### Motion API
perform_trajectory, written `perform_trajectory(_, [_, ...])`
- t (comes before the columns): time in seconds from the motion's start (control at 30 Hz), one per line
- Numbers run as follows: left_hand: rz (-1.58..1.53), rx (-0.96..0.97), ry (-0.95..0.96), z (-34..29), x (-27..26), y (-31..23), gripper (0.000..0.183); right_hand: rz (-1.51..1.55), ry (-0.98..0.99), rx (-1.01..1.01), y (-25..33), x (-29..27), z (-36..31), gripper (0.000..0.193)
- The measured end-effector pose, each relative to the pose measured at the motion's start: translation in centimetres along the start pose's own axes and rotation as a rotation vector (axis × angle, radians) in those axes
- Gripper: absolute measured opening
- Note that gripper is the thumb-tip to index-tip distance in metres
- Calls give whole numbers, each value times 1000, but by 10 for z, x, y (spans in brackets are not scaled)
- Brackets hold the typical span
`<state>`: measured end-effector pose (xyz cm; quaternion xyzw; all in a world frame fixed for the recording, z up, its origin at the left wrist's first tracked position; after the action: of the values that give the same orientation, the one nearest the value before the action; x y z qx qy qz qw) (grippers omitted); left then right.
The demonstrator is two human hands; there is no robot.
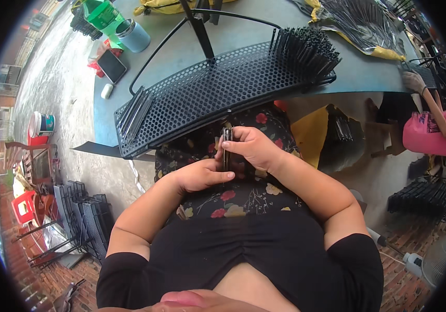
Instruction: The person inserts small metal pins by hand into a perforated metal rack on a workbench.
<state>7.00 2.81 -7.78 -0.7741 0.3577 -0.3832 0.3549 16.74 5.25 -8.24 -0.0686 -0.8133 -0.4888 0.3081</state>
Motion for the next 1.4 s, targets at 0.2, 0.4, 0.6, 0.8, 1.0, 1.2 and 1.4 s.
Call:
perform_trajectory(0.2, [816, 114, -285, -74, -51, -88, 38, 214, 52, 139, -18, -22, 1, 12])
perform_trajectory(0.4, [1141, 224, -1605, -215, -270, -155, 35, 236, 105, 207, -19, -16, 16, 13])
perform_trajectory(0.6, [1269, -828, -1300, -163, -379, -108, 76, 265, 138, 244, -21, -15, 26, 13])
perform_trajectory(0.8, [1330, -839, -1307, -148, -397, -113, 73, 296, 129, 230, -22, -19, 29, 17])
perform_trajectory(1.0, [1388, -900, -1261, -144, -406, -109, 68, 318, 129, 257, -20, -16, 31, 17])
perform_trajectory(1.2, [1300, -731, -1348, -154, -411, -112, 66, 317, 104, 255, -18, -17, 31, 17])
perform_trajectory(1.4, [1264, -613, -1399, -168, -397, -109, 64, 301, 94, 260, -16, -17, 29, 17])
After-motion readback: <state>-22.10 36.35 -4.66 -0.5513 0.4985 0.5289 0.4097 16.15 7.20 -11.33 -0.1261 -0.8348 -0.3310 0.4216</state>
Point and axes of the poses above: each hand's wrist, its own z-axis towards the middle knuckle, its own x-axis out of the palm, y = z × x, the point moved 8 cm from there along z, towards the middle knuckle
